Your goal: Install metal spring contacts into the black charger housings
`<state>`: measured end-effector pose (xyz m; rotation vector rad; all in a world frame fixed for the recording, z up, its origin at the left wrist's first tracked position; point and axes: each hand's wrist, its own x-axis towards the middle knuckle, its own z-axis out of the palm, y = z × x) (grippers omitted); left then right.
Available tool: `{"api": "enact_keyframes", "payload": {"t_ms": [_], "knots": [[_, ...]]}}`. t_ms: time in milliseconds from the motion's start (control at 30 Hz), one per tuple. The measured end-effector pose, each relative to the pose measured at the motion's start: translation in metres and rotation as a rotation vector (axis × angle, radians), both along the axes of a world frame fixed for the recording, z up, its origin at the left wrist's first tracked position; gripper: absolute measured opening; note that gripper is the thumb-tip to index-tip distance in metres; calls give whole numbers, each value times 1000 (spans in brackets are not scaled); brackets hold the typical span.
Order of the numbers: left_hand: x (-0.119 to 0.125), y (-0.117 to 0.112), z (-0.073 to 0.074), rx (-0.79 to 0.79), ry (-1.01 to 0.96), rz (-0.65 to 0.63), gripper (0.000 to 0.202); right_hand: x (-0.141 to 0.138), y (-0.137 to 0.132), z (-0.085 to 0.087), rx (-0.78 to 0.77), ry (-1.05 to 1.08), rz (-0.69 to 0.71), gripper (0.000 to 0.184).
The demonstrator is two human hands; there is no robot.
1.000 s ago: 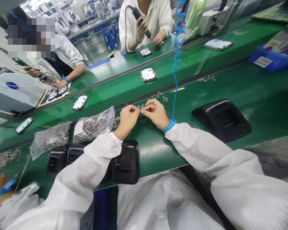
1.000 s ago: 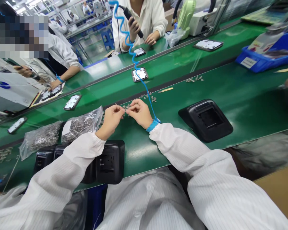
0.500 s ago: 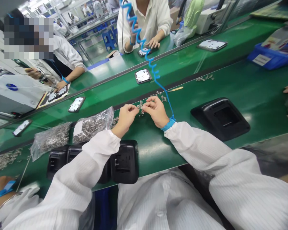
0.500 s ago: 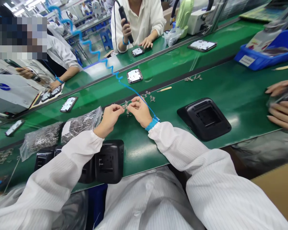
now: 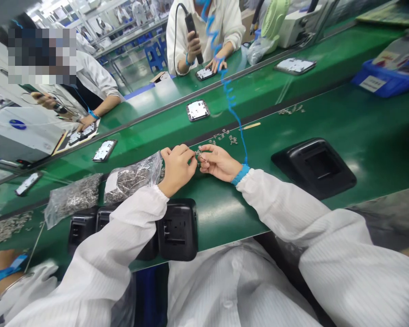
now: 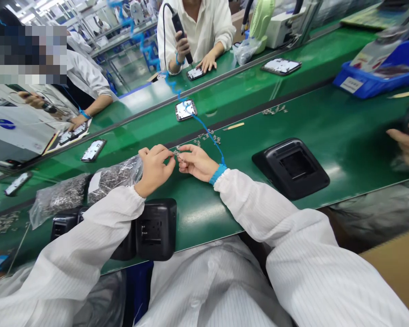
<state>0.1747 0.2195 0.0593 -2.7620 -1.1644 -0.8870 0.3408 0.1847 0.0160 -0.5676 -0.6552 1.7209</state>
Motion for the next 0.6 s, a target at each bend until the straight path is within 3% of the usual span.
{"api": "enact_keyframes", "payload": {"t_ms": [100, 300, 600], "knots": [[1, 3, 3, -130, -86, -29, 10, 0, 0, -1, 31, -24, 6, 59], [1, 9, 7, -302, -258, -92, 13, 3, 5, -6, 66, -133, -187, 58], [1, 9, 4, -581, -419, -155, 18, 3, 4, -4, 42, -151, -158, 53]]}}
